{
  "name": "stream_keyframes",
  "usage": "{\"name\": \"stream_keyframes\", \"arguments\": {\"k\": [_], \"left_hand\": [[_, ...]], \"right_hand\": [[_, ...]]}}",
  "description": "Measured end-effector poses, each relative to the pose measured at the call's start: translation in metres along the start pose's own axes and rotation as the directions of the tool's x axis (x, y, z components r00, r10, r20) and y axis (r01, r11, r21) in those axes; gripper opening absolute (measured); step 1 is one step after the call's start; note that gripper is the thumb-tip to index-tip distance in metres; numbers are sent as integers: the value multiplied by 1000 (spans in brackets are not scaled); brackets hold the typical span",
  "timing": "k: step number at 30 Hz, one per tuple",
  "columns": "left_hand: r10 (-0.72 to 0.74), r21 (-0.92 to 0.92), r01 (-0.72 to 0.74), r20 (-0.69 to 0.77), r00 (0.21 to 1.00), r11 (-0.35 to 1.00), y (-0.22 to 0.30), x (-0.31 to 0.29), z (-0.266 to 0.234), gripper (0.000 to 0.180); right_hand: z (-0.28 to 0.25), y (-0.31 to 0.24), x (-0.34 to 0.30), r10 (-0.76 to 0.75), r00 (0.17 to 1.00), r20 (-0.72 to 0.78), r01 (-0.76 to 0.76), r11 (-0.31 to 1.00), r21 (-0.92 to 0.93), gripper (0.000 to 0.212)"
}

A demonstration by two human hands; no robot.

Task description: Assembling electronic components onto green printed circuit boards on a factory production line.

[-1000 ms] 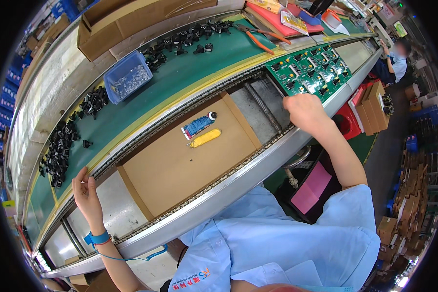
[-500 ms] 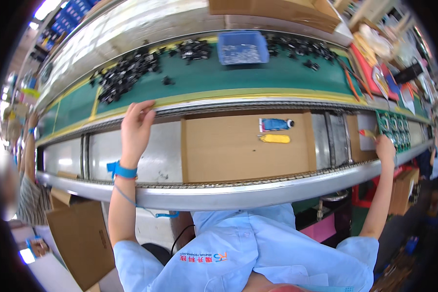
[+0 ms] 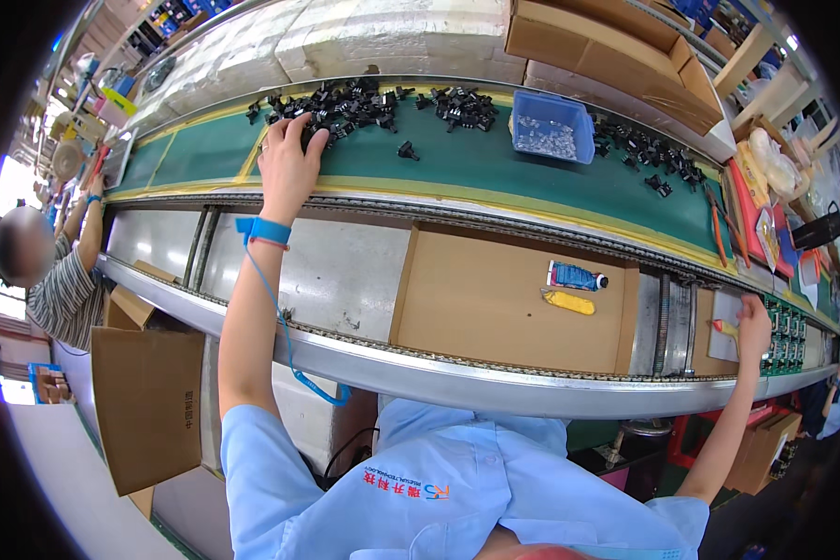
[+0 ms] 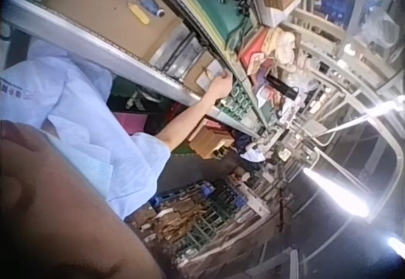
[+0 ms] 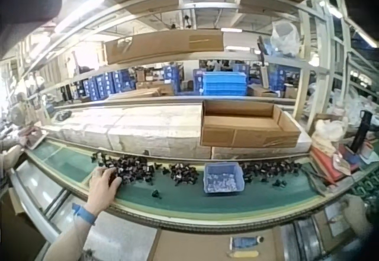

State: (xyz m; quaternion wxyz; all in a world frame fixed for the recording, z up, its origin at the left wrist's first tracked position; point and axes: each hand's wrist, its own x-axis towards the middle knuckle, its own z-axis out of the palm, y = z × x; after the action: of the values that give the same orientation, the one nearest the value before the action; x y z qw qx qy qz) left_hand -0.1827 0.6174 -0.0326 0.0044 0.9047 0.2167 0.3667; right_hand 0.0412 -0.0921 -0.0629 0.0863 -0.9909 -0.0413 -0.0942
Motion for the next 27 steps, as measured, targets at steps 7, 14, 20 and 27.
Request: {"name": "stream_keyframes", "arguments": {"k": [7,14,20,27], "left_hand": [[46,95,-48,25,999,994,43,6,42,41],[153,-82,-150,36,988,985,99,-7,61,42],[246,-303,-258,-79,966,917,113,11,53,31],[-371,103,385,-130,920,917,-76,67,62,54]], "right_hand": [[17,-142,4,-408,868,-281,479,837,263,15],[26,-230,20,-580,764,-282,640,629,441,10],[50,-228,36,-608,747,-267,644,565,515,10],[44,-233,34,-559,806,-194,534,546,646,9]]}}
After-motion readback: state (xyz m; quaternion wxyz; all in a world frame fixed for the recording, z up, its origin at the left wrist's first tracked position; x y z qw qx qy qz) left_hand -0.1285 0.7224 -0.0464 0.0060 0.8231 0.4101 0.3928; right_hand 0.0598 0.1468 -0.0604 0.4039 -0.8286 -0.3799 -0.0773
